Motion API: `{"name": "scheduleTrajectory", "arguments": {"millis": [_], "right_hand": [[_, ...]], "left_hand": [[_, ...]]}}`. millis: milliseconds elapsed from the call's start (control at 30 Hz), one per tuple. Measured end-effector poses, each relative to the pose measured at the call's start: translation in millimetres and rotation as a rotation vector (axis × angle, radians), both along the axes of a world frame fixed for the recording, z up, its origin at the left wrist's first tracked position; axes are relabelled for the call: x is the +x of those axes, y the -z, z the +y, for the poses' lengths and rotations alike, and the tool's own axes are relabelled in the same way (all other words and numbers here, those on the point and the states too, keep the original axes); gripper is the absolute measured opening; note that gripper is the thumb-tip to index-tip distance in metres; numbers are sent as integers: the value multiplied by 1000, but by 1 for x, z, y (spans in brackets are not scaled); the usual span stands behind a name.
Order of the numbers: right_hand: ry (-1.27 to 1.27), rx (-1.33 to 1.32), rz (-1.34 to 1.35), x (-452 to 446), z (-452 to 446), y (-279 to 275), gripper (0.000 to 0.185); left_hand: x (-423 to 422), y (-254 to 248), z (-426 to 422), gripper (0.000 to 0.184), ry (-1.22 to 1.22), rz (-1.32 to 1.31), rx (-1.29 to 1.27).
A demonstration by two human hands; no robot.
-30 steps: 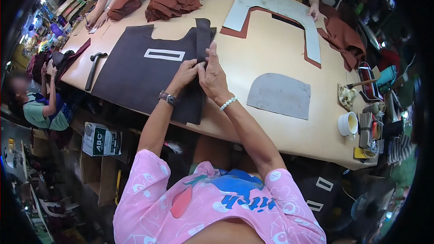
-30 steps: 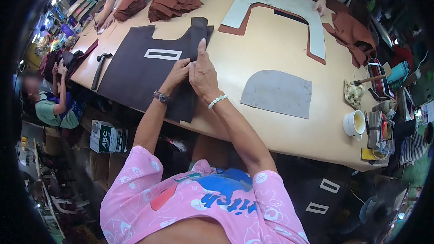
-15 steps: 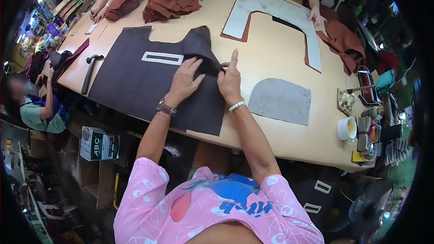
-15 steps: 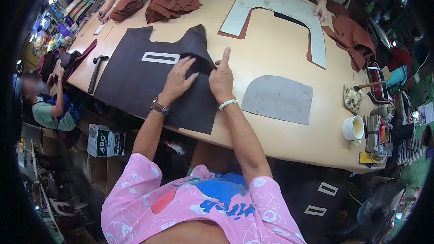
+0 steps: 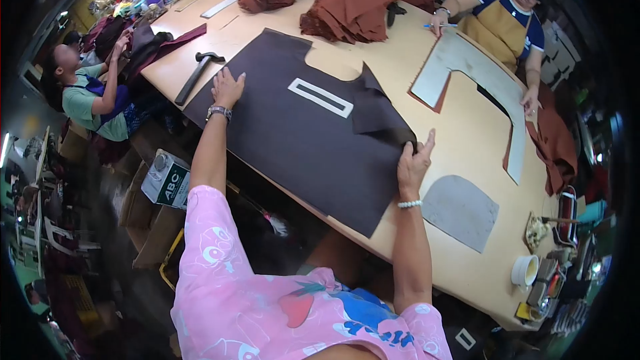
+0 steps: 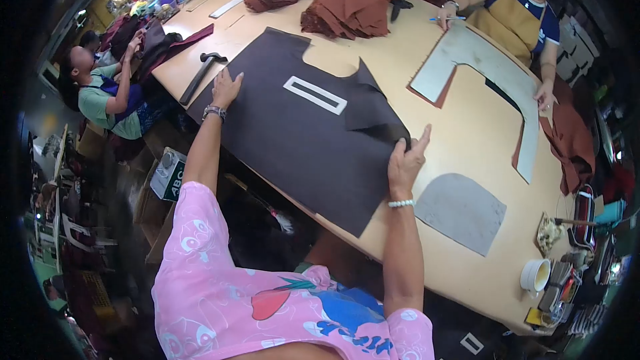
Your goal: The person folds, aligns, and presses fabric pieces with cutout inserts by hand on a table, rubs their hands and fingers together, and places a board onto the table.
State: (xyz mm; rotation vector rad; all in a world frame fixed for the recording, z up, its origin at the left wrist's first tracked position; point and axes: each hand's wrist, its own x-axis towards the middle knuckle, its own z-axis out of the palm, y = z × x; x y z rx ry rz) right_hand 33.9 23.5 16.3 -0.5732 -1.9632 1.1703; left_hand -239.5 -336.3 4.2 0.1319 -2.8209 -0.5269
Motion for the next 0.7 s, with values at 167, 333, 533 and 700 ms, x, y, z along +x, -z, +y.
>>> {"name": "scheduleTrajectory", "arguments": {"millis": [167, 333, 533, 700], "right_hand": [[-24, -95, -136, 1, -8, -15, 67], [54, -102, 2, 32, 29, -14, 69], [193, -22, -182, 140, 91, -32, 67], [257, -35, -181, 221, 130, -15, 66]], "left_hand": [[-22, -6, -21, 66, -34, -156, -15], [-34, 12, -33, 61, -42, -70, -54], [-43, 12, -25, 60, 108, -28, -339], [38, -29, 104, 56, 696, 336, -226]]}}
